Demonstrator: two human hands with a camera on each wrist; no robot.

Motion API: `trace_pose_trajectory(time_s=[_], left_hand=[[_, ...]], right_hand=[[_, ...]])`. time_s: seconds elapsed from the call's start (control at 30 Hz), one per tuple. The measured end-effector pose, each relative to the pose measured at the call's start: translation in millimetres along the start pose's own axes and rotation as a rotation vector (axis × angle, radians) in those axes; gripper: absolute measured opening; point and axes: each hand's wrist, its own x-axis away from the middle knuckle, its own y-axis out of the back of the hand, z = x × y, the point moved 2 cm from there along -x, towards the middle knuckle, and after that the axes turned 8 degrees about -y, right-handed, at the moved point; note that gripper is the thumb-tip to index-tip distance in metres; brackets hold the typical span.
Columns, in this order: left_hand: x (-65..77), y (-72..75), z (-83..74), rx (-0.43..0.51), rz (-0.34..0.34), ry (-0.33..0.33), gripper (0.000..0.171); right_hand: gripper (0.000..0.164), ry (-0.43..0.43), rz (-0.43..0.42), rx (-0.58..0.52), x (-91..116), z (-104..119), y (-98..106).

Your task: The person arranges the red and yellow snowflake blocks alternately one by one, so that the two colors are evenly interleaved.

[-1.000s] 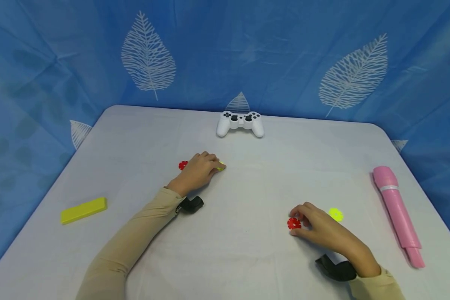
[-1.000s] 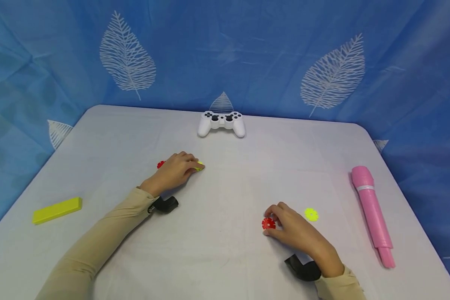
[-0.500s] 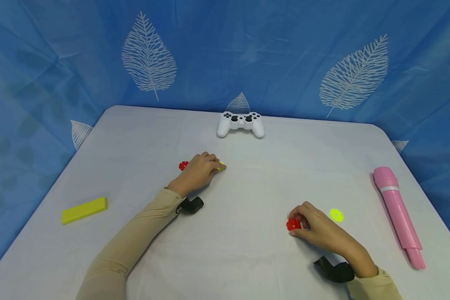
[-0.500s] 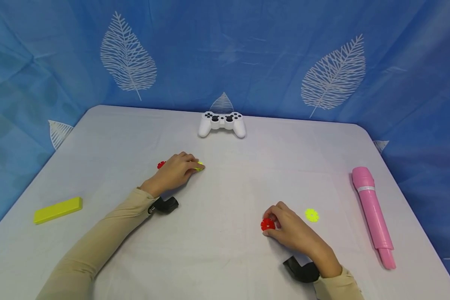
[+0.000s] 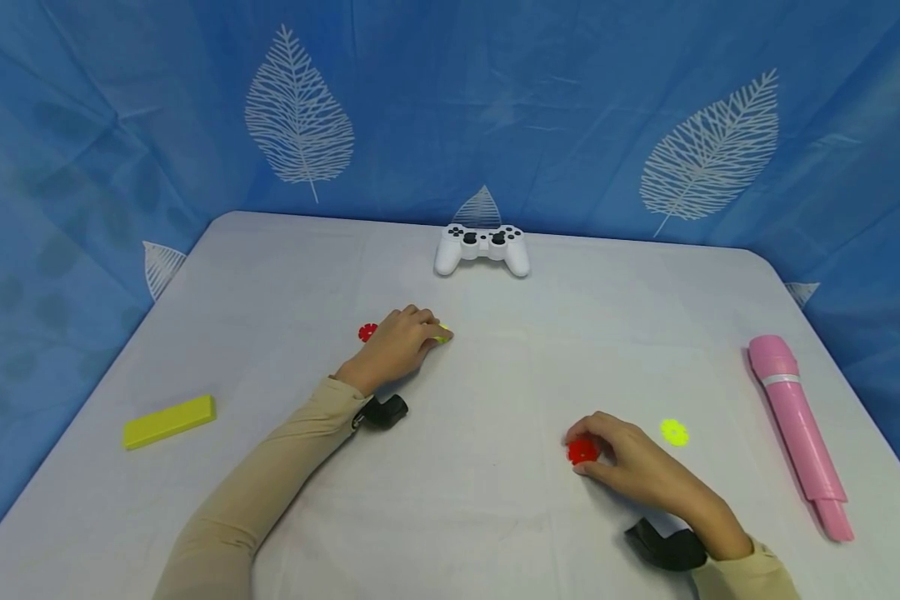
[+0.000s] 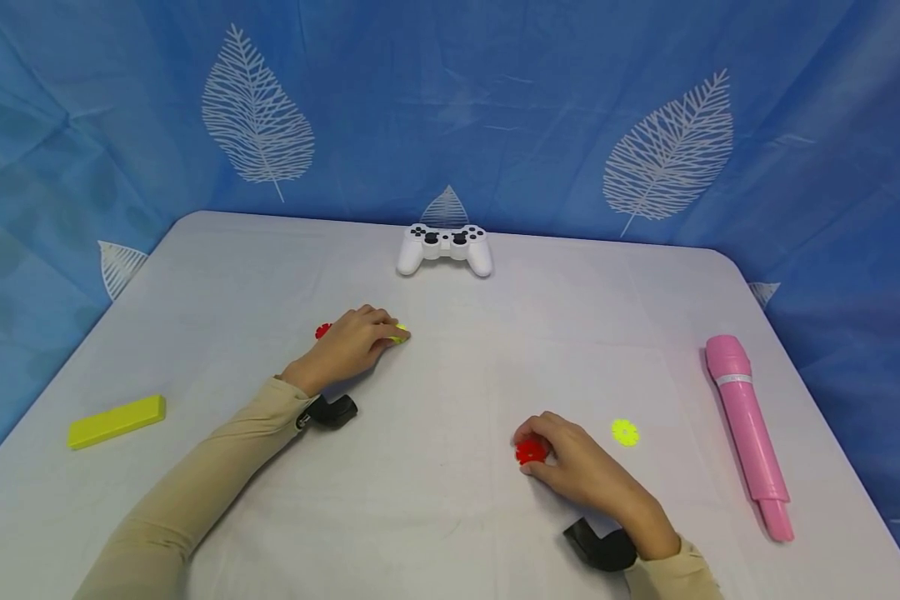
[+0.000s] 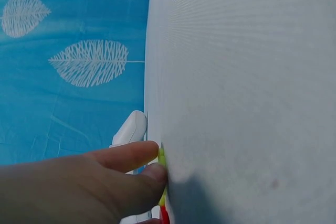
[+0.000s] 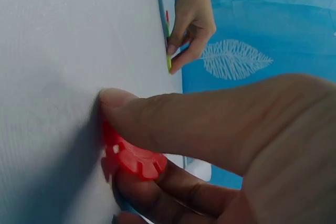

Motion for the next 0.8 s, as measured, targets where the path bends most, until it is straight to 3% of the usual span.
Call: trace_pose_trajectory(time_s=[0.2, 0.43, 0.8], left_hand=[[0.0, -0.2, -0.5, -0.010, -0.003, -0.003, 0.021], [0.3, -0.1, -0.2, -0.002, -0.011, -0.012, 0.022], [0.3, -0.4, -0.1, 0.029, -0.001, 0.003, 0.024]], right_hand=[[0.028, 0.045, 0.008, -0.010, -0.9, 0.4, -4.9], [0.017, 0.090, 0.034, -0.063, -0.4, 3.3, -6.0], [0.019, 0.056, 0.051, -0.043, -1.7, 4.8, -9.6]])
